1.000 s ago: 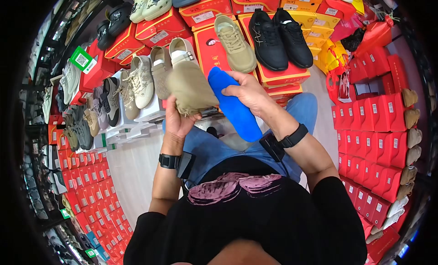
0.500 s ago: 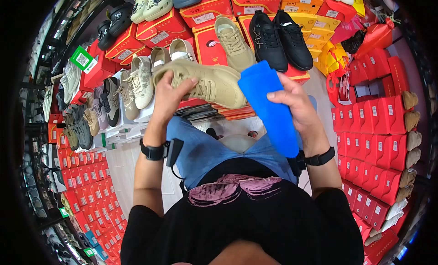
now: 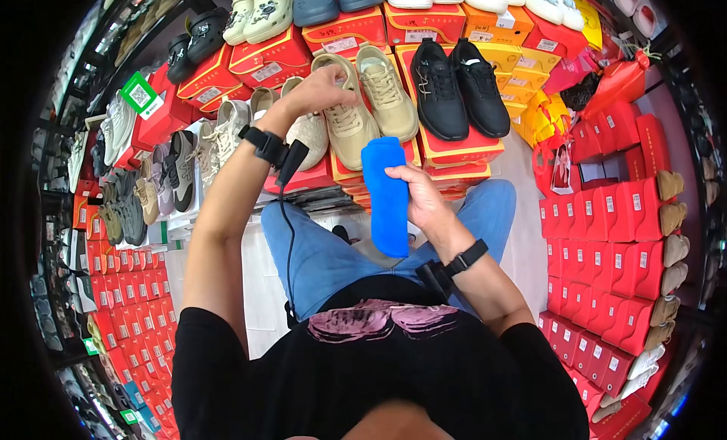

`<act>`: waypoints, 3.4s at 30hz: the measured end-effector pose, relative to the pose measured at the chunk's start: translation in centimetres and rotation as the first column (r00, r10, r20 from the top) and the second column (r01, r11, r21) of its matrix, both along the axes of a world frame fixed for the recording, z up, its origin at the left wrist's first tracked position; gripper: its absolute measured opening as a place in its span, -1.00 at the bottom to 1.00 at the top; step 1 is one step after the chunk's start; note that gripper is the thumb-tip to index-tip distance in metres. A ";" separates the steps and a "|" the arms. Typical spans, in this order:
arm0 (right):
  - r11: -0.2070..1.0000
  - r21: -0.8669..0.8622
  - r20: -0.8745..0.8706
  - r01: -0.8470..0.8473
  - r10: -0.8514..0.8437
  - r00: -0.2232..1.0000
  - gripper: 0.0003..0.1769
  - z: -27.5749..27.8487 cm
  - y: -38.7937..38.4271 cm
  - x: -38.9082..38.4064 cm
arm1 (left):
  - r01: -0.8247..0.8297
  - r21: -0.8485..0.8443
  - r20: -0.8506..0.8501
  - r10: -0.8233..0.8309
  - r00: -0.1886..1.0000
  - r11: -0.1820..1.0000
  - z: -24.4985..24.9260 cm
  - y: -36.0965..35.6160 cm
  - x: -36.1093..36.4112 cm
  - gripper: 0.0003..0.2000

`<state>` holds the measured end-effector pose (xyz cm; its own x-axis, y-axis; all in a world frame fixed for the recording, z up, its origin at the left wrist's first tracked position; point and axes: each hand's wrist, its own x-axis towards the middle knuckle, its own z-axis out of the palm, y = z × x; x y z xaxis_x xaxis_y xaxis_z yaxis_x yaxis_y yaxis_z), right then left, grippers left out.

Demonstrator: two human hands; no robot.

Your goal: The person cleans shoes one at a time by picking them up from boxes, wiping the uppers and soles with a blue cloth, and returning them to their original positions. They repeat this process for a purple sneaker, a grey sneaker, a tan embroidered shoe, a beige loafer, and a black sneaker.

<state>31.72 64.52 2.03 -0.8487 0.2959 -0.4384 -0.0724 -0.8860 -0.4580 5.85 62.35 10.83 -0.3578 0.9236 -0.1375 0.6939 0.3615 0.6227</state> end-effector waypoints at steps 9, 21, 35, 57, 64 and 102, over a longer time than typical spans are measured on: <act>0.990 -0.138 0.102 0.041 -0.027 0.994 -0.63 -1.5 0.4 -3.5 | -0.044 -0.082 -0.080 0.038 0.996 0.996 -2.9 2.6 -2.1 -0.30; 0.987 0.121 -0.067 0.107 -0.099 0.993 -0.56 -1.0 1.5 -0.4 | -0.117 0.264 -0.164 0.164 0.973 0.957 -4.0 3.8 -3.0 -0.52; 0.944 -0.052 0.027 0.325 -0.324 0.946 -0.61 -2.9 3.0 1.9 | 0.105 -0.165 -0.009 -0.108 0.994 0.981 -5.1 11.7 -1.3 -0.44; 0.948 0.242 -0.055 0.208 -0.201 0.978 -0.51 2.2 0.7 5.3 | 0.341 -0.126 0.143 -0.323 0.935 0.932 4.8 -1.3 4.2 -0.54; 0.865 0.493 0.060 -0.096 0.076 0.995 -0.47 5.5 2.5 6.5 | 0.215 -0.009 0.300 -0.203 0.932 0.977 2.4 -8.7 4.9 -0.49; -0.836 0.543 0.060 0.080 0.133 0.989 -0.57 13.3 -0.5 -0.1 | -0.023 0.334 0.393 -0.117 0.912 0.942 -1.2 -12.2 11.7 -0.41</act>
<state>31.57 63.98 15.28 -0.8695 -0.1269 0.4773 -0.1982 0.9749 -0.1019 17.50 50.16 9.65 -0.2909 0.9554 0.0503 0.3693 0.0637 0.9271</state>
